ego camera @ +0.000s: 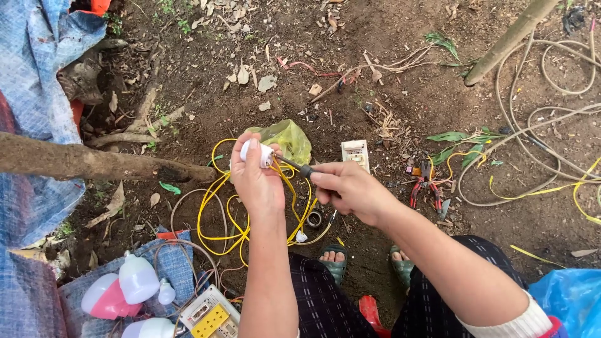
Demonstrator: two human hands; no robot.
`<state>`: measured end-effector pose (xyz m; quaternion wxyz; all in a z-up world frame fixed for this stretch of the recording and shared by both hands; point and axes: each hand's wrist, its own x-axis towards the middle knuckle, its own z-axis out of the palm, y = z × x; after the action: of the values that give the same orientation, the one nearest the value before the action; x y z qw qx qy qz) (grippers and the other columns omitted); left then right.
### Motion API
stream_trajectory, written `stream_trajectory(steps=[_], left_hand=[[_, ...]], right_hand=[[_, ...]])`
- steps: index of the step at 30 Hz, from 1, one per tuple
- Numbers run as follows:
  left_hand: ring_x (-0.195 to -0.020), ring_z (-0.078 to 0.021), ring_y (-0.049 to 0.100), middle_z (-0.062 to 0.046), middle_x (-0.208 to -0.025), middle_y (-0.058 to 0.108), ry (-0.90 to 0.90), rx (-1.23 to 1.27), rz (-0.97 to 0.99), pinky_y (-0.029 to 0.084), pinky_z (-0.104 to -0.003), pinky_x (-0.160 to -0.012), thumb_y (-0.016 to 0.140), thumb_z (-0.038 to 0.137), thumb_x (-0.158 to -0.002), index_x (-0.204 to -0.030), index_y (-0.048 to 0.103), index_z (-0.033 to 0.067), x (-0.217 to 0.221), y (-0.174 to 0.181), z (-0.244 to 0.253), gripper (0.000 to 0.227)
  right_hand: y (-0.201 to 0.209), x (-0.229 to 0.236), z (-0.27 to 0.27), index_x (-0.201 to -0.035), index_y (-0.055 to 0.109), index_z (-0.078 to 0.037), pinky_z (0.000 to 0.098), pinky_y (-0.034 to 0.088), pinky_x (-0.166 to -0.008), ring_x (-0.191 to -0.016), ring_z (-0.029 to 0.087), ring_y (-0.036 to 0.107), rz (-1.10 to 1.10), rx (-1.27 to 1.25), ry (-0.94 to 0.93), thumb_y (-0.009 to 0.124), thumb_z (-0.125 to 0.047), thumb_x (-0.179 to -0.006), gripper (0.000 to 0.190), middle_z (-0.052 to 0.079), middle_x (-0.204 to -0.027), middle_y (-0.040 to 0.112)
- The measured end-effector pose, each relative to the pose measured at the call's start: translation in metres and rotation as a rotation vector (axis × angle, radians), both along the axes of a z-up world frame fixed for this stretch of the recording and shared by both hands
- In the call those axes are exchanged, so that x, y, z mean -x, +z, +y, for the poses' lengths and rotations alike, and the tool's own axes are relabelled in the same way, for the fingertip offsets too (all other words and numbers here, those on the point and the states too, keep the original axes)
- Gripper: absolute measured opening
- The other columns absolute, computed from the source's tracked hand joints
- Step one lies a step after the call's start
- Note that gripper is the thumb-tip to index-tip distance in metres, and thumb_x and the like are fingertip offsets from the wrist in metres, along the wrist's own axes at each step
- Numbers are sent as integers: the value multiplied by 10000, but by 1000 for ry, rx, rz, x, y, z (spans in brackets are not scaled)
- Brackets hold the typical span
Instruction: Wiring a light bulb socket by stripping wires, connecting them to the terminals, and testing with a bulb.
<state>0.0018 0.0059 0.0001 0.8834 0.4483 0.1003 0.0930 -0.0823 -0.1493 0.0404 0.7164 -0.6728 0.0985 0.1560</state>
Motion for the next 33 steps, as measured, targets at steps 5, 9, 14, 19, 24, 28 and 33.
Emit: stream_trajectory(steps=[5,9,14,19,24,28,33], left_hand=[[-724,-170,713,-95,-1041,680,-2,-9,18,637,-255,-648,622,67,-981,-1158,605,52,0,-1,-5,179],[-693,-183,711,-107,-1016,691,9,-22,9,633,-260,-621,656,78,-971,-1129,597,36,2,-1,-8,174],[-670,-185,706,-110,-980,701,16,-27,-8,627,-262,-592,682,78,-956,-1097,615,35,2,-4,-5,162],[-676,-190,711,-125,-1025,702,6,-1,-43,624,-269,-591,669,84,-964,-1099,606,40,4,0,-4,156],[-697,-194,718,-130,-1047,703,14,-3,-29,635,-271,-608,651,71,-971,-1104,613,37,3,-6,-11,142],[-679,-190,721,-127,-1003,705,12,-25,-31,633,-263,-593,655,50,-957,-1090,626,25,4,-3,-13,138],[-669,-187,713,-129,-1007,700,-8,-18,-46,627,-266,-587,658,44,-950,-1074,616,29,6,-4,-11,132]], right_hand=[[1,3,3,-1314,669,-43,248,458,-430,-495,167,629,-312,675,84,575,-201,-1002,362,140,-753,732],[-19,8,3,-1311,640,-119,244,468,-394,-461,128,603,-841,1308,-24,564,-271,-1027,331,71,-731,671],[4,12,10,-1321,675,-77,322,547,-537,-573,242,708,-374,732,55,599,-254,-1002,373,126,-747,757],[-18,7,4,-1372,615,-13,182,245,-285,-345,52,332,85,-157,-35,546,-250,-997,449,71,-583,554],[-15,5,6,-1313,674,-129,310,487,-481,-514,186,624,-427,866,26,551,-269,-1005,361,76,-667,719],[-16,10,7,-1264,682,-93,355,546,-448,-515,244,683,-722,1135,-10,574,-257,-1018,314,112,-698,705],[11,12,4,-1283,687,-46,313,553,-542,-549,196,672,-308,625,54,561,-249,-1018,357,105,-664,744]])
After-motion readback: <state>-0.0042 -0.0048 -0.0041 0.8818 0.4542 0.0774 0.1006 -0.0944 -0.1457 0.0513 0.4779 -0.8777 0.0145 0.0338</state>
